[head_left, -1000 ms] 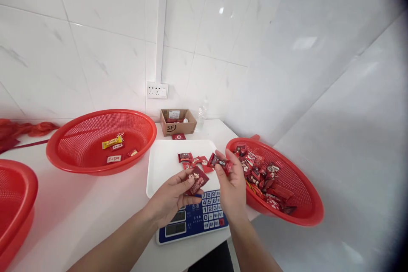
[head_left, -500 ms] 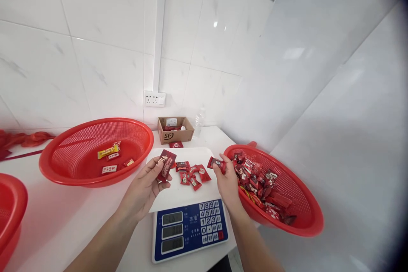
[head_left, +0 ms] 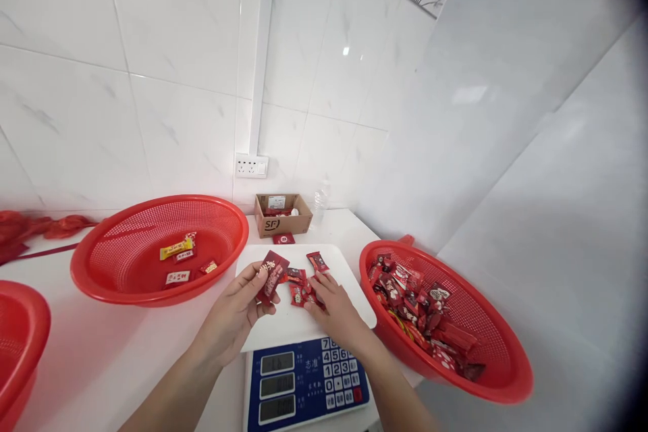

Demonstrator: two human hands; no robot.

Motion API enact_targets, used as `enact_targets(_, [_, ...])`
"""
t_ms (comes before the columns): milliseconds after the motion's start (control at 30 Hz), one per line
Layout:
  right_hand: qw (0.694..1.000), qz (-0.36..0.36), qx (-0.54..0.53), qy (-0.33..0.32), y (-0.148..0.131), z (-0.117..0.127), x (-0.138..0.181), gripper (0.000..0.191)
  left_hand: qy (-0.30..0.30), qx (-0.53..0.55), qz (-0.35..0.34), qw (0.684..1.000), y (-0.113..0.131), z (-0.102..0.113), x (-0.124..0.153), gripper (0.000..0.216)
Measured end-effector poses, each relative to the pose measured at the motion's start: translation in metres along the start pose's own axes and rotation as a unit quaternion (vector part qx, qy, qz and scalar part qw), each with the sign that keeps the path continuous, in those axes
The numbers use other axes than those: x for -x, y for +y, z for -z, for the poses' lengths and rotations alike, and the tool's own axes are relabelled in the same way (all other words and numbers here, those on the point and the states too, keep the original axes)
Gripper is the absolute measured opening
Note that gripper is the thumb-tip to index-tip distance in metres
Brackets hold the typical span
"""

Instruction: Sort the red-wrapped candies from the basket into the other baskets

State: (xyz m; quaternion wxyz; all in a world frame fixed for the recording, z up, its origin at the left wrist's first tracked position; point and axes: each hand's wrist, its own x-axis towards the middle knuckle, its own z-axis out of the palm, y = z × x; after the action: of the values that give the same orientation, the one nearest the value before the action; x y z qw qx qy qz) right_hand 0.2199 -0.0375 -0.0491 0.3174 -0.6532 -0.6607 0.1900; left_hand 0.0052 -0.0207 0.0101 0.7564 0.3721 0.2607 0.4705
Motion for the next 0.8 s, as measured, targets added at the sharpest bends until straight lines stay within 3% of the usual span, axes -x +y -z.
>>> enact_targets(133, [0.999, -0.001, 0.04, 0.012, 0.007, 0.007, 0.0, 0.039, -0.003, 0.002, -0.002, 1.0, 0.002, 0.002, -0.002, 0.02])
enact_targets(333, [0.996, -0.036, 0.082, -0.028, -0.006, 0.007, -0.02, 0.062, -0.001, -0.004, -0.01, 1.0, 0.003, 0.003, 0.0, 0.022])
enact_targets(467, [0.995, -0.015, 0.087, -0.053, -0.013, -0.004, -0.033, 0.064, -0.007, -0.002, -0.011, 1.0, 0.004, 0.002, 0.001, 0.021])
enact_targets(667, [0.992, 0.039, 0.088, -0.076, -0.021, -0.006, -0.037, 0.046, -0.014, -0.002, -0.015, 1.0, 0.005, 0.004, 0.002, 0.02])
enact_targets(800, [0.995, 0.046, 0.08, -0.05, -0.021, -0.005, -0.037, 0.059, -0.019, -0.006, -0.017, 1.0, 0.006, 0.003, 0.002, 0.02])
